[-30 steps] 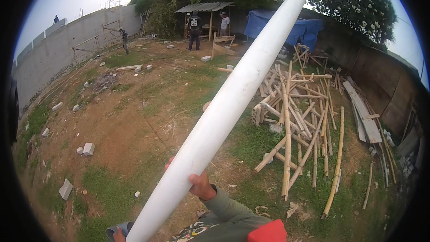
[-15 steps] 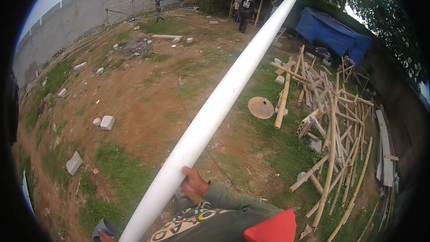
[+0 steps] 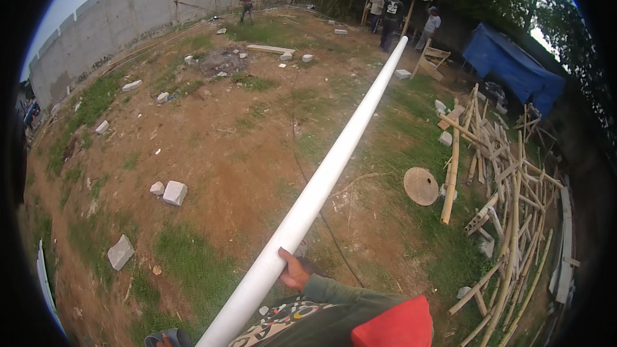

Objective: The person picks up a long white PVC pipe and a grey elbow joint, then carries them to a workbench. They open a can of adhesive and apply it to the pipe and joint before connecting them together.

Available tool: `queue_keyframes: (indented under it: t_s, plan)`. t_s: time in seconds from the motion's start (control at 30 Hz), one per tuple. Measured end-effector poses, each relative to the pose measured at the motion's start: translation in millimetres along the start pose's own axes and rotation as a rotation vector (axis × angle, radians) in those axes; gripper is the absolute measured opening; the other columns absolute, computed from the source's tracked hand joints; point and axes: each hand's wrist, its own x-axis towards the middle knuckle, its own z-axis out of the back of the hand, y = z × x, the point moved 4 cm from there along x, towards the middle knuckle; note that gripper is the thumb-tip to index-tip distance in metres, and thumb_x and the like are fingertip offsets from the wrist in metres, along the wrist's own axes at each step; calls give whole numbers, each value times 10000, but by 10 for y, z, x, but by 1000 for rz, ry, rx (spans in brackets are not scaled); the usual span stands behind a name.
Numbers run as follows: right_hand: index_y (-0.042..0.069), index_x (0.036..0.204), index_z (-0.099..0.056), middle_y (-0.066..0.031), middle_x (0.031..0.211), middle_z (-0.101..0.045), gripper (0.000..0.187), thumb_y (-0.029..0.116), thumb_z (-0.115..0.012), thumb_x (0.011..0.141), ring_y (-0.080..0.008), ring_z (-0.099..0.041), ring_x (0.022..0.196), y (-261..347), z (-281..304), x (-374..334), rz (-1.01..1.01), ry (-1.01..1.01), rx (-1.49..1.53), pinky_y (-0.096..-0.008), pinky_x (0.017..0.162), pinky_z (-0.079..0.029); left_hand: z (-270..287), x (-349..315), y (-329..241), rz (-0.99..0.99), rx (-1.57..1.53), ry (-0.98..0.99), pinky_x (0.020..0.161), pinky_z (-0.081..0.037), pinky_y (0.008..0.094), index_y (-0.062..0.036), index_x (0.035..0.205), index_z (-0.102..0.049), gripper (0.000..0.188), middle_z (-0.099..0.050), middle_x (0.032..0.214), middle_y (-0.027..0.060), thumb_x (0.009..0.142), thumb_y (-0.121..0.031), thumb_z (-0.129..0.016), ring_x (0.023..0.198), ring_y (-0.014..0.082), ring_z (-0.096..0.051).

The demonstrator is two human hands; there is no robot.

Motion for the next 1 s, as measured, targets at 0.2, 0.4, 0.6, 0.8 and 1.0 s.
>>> queue_keyframes:
  t_s: [0.2,0.4,0.6,0.8,1.0]
  plan:
    - [30,1421,-392,-190,1372,-521,673,364,-691,919,-357,-486,1297,699,-118,1864,-51,-94,40,-540,1163,-325,39,1476,-1815,-49,57,40,914,-490,475,142,1092,-637,727,-668,1087,323,913,-561,-592,1046,425,-658]
    - [30,1418,-408,-193,1372,-525,675,371,-699,914,-355,-485,1304,1907,-643,3574,-79,-116,84,-534,1159,-332,881,2806,-3877,-71,77,12,916,-490,475,138,1090,-640,723,-666,1092,324,914,-562,-591,1050,427,-657]
    - [27,1434,-392,-186,1388,-513,669,350,-684,926,-347,-483,1307,2938,-1097,4942,-113,-130,81,-525,1163,-327,1728,4036,-5736,-120,49,-28,919,-490,475,135,1087,-643,720,-665,1097,326,914,-562,-591,1054,429,-655]
    - [27,1441,-384,-190,1401,-503,668,343,-678,931,-346,-474,1320,3853,-1282,6679,-107,-78,92,-532,1163,-321,1910,5337,-6941,-103,103,-15,921,-490,476,131,1085,-646,717,-664,1103,328,914,-563,-590,1058,432,-654]
    - [49,1393,-421,-152,1334,-537,573,278,-686,940,-321,-507,1271,4976,-1724,8516,-139,-133,112,-520,1137,-366,1935,6526,-7949,-41,184,75,923,-490,476,128,1082,-650,713,-662,1108,329,915,-563,-589,1062,434,-653]
